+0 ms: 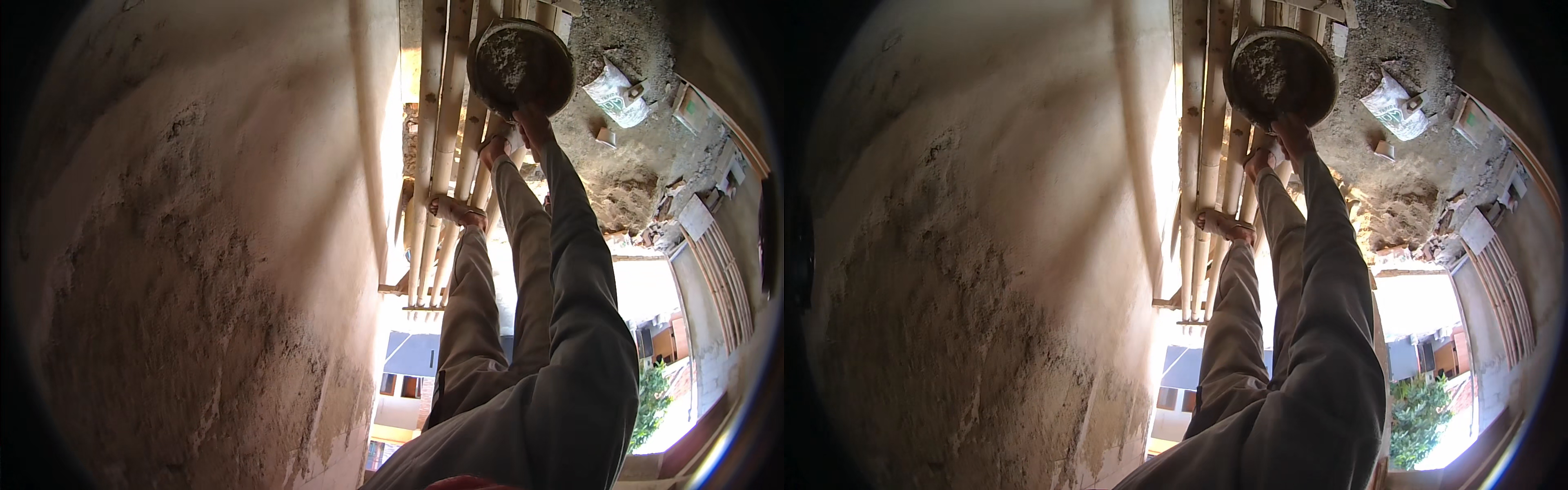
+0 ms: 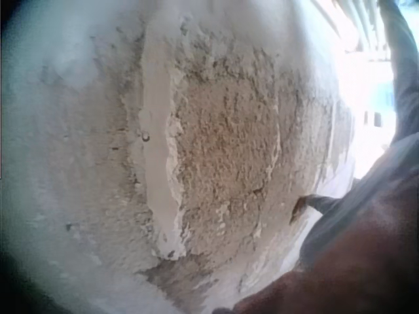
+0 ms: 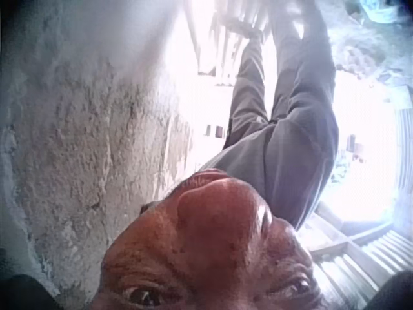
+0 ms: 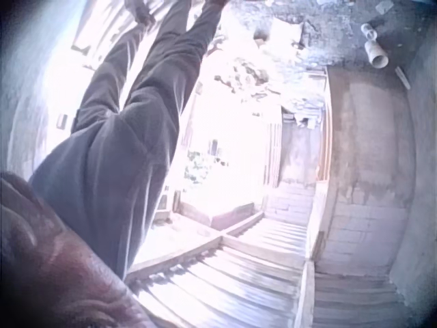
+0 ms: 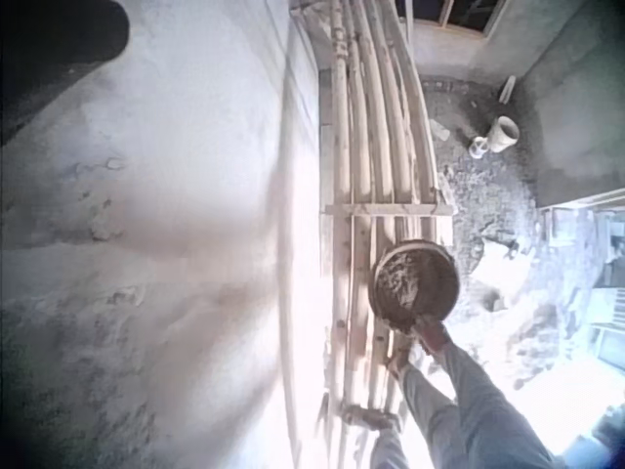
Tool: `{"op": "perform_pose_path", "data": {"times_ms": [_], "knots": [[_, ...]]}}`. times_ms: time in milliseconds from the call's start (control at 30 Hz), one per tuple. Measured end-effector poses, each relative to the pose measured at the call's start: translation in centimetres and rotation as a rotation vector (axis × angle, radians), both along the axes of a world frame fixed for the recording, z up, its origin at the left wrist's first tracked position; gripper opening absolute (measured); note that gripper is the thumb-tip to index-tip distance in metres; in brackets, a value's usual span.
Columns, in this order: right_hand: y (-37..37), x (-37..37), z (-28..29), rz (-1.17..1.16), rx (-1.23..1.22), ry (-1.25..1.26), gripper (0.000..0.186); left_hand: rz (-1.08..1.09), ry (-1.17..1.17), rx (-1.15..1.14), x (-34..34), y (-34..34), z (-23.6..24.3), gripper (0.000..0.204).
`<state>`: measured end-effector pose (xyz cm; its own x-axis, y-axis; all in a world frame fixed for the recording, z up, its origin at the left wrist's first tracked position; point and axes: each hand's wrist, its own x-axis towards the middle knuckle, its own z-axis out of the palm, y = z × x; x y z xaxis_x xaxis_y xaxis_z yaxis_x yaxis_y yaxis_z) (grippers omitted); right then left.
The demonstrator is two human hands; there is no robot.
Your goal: The person applies wet plaster to a wall using a trowel, scooping mixture from a handheld bucket and spreading it across the wall surface while standing on scaffolding.
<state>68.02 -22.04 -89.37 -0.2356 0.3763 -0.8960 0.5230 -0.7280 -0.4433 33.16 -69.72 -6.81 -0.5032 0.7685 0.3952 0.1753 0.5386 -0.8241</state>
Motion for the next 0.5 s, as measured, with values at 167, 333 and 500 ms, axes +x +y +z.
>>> {"op": "perform_pose_path", "data": {"times_ms": [167, 333, 500], "knots": [[-0.6, 2.1, 11.6, -0.041, 0.074, 0.019, 0.017, -0.019, -0.018, 0.051, -1.2, -0.7, 0.1, 0.062], [-2.5, 3.1, 14.7, -0.054, 0.160, 0.030, 0.020, -0.002, 0.049, 0.123, 0.6, -3.4, 3.2, 0.063], [0.6, -0.2, 17.6, -0.150, 0.069, 0.147, 0.021, -0.024, 0.183, 0.229, 3.6, -8.7, 7.7, 0.065]]}}
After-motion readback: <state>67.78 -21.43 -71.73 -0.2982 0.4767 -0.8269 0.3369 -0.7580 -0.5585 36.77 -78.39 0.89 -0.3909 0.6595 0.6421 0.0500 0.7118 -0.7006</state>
